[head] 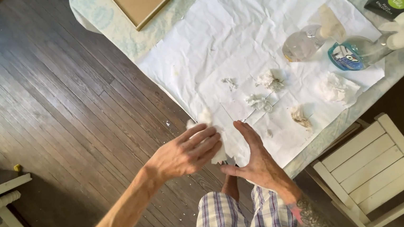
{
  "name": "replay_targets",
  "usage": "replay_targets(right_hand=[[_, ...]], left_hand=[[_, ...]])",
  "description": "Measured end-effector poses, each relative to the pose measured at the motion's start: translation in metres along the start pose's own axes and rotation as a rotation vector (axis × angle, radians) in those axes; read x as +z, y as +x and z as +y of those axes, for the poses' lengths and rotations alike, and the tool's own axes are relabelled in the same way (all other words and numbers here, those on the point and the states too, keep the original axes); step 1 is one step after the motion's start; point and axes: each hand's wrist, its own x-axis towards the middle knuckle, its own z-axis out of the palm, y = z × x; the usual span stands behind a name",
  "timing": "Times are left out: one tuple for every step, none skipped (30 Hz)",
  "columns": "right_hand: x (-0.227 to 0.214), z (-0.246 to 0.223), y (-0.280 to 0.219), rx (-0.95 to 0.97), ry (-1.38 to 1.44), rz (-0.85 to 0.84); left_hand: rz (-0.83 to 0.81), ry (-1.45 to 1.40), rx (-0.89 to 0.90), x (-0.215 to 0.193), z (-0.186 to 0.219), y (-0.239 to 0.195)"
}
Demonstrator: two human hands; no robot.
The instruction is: Cleaning glass panes with spray and paper towels and inserting them into wooden frames.
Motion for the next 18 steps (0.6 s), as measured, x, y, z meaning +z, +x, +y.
replay_targets(right_hand=[[0.001, 0.0, 0.001, 0.02, -0.004, -0.008], [0.004, 0.0, 0.001, 0.039, -0.002, -0.022], [0.004, -0.004, -0.001, 0.038, 0.0, -0.028], [0.003, -0.009, -0.001, 0.063, 0.027, -0.03], [0.003, -0.013, -0.001, 0.088, 0.053, -0.032], [0.003, -0.015, -0.002, 0.088, 0.047, -0.033], [0.004, -0.017, -0.002, 0.059, 0.064, -0.026], [0.005, -0.02, -0.004, 0.028, 0.079, -0.034], [0.005, -0.02, -0.004, 0.027, 0.071, -0.048], [0.007, -0.021, -0.003, 0.051, 0.047, -0.044], [0.009, -0.022, -0.003, 0.075, 0.023, -0.039], [0.01, -0.026, -0.003, 0.07, 0.02, -0.048], [0.011, -0.03, -0.003, 0.094, 0.013, -0.049], [0.011, -0.033, -0.004, 0.121, 0.004, -0.045], [0.015, -0.028, -0.003, 0.119, 0.001, -0.049], [0.019, -0.022, -0.003, 0.04, -0.024, -0.023], [0.022, -0.016, -0.003, -0.04, -0.048, 0.002], [0.027, -0.013, -0.002, -0.038, -0.049, 0.001]], left_hand=[[0.053, -0.015, -0.111, -0.003, 0.005, -0.006], [0.099, -0.029, -0.225, -0.009, 0.011, -0.015], [0.094, -0.028, -0.23, -0.012, 0.029, -0.023], [0.315, -0.19, -0.592, -0.015, 0.043, -0.03], [0.538, -0.355, -0.953, -0.019, 0.058, -0.038], [0.543, -0.356, -0.955, 0.002, 0.077, -0.039], [0.72, -0.761, -1.365, 0.022, 0.097, -0.04], [0.887, -1.183, -1.77, 0.041, 0.122, -0.042], [0.9, -1.18, -1.782, 0.049, 0.124, -0.032], [1.082, -1.391, -1.912, 0.057, 0.124, -0.024], [1.275, -1.609, -2.023, 0.064, 0.125, -0.015], [1.287, -1.602, -2.027, 0.068, 0.127, -0.011], [1.317, -1.622, -2.033, 0.073, 0.13, -0.006], [1.342, -1.649, -2.036, 0.079, 0.132, 0.0], [1.349, -1.647, -2.038, 0.074, 0.131, 0.006], [1.33, -1.666, -1.991, 0.07, 0.131, 0.012], [1.311, -1.683, -1.944, 0.066, 0.13, 0.02], [1.311, -1.685, -1.947, 0.066, 0.132, 0.018]])
